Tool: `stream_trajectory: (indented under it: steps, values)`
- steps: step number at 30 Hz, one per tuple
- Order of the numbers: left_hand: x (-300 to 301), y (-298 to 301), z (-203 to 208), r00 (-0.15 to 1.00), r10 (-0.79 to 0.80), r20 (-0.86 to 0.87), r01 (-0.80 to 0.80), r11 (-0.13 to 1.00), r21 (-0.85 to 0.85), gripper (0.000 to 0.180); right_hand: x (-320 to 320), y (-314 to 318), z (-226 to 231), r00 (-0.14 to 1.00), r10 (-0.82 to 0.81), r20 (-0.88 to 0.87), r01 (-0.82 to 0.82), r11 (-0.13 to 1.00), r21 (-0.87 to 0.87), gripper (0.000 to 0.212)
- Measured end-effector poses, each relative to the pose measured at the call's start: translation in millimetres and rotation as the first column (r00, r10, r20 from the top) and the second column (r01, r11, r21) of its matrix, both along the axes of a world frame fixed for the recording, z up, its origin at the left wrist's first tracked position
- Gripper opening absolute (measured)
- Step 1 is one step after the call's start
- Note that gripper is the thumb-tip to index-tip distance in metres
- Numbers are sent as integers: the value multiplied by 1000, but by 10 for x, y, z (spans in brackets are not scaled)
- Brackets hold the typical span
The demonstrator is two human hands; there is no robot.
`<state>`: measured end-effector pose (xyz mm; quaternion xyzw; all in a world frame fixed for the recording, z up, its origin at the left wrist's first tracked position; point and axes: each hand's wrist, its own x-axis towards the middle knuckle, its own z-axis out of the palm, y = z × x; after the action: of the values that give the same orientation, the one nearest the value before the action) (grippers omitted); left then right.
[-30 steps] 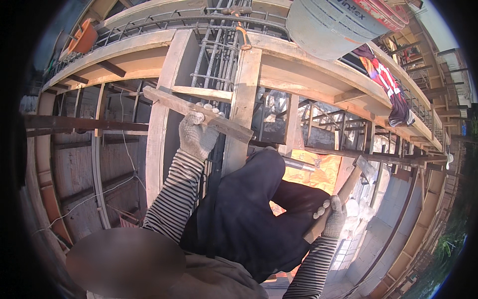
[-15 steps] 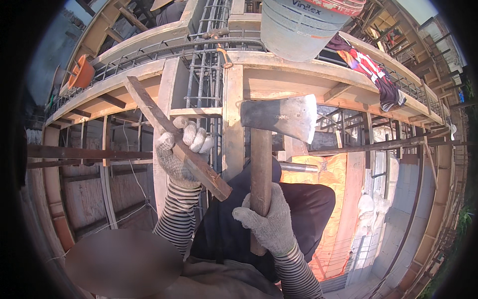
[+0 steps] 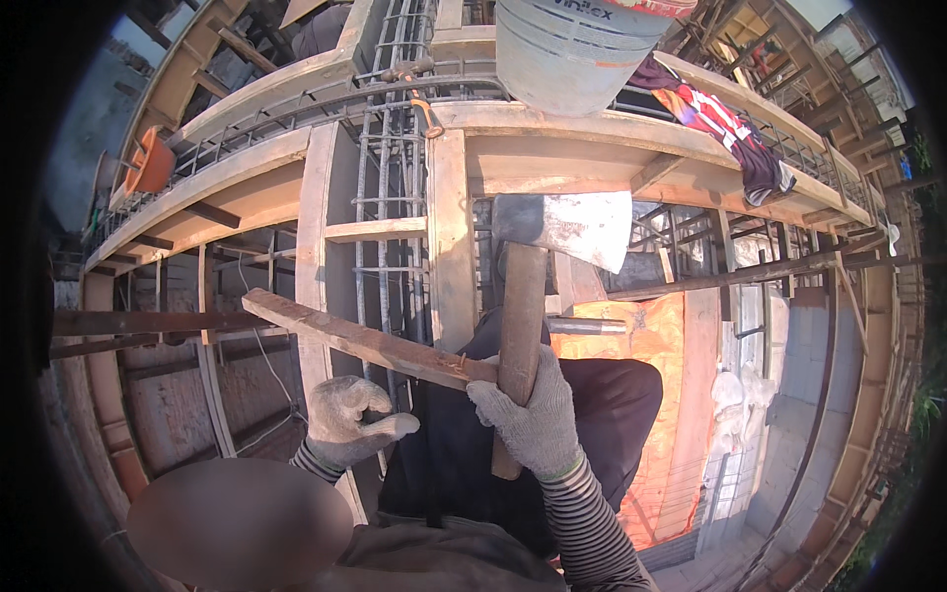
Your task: The person constructs wooden formwork for a concrete beam by positioning wooden planks and blocks, securing them with nails using a small axe, and clearing debris into a bucket.
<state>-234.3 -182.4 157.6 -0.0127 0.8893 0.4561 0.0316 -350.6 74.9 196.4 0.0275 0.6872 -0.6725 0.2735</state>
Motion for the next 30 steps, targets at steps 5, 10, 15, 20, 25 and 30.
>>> stream_trajectory:
  steps: [5,10,15,20,25,30]
  values:
    - [-841,-190,505,937,-247,-247,13,731,-682,66,-167,30,-116,997,65,-42,-62,995,75,36]
    - [-1261,-537,191,799,-230,556,496,775,-392,49,-518,30,-306,975,156,-160,-126,975,182,47]
    - [-1140,-490,-415,854,289,433,88,741,-666,46,-919,104,-348,898,314,-308,-140,868,477,56]
    - [-975,-457,-810,813,362,457,39,748,-662,40,-1030,193,-570,743,569,-352,-240,718,653,56]
    - [-977,-352,-879,734,398,551,-4,813,-582,37,-1153,114,-722,655,713,-249,-376,594,712,57]
    - [-968,-339,-841,734,414,538,-36,815,-578,35,-1093,-141,-506,614,683,-394,-320,673,667,52]
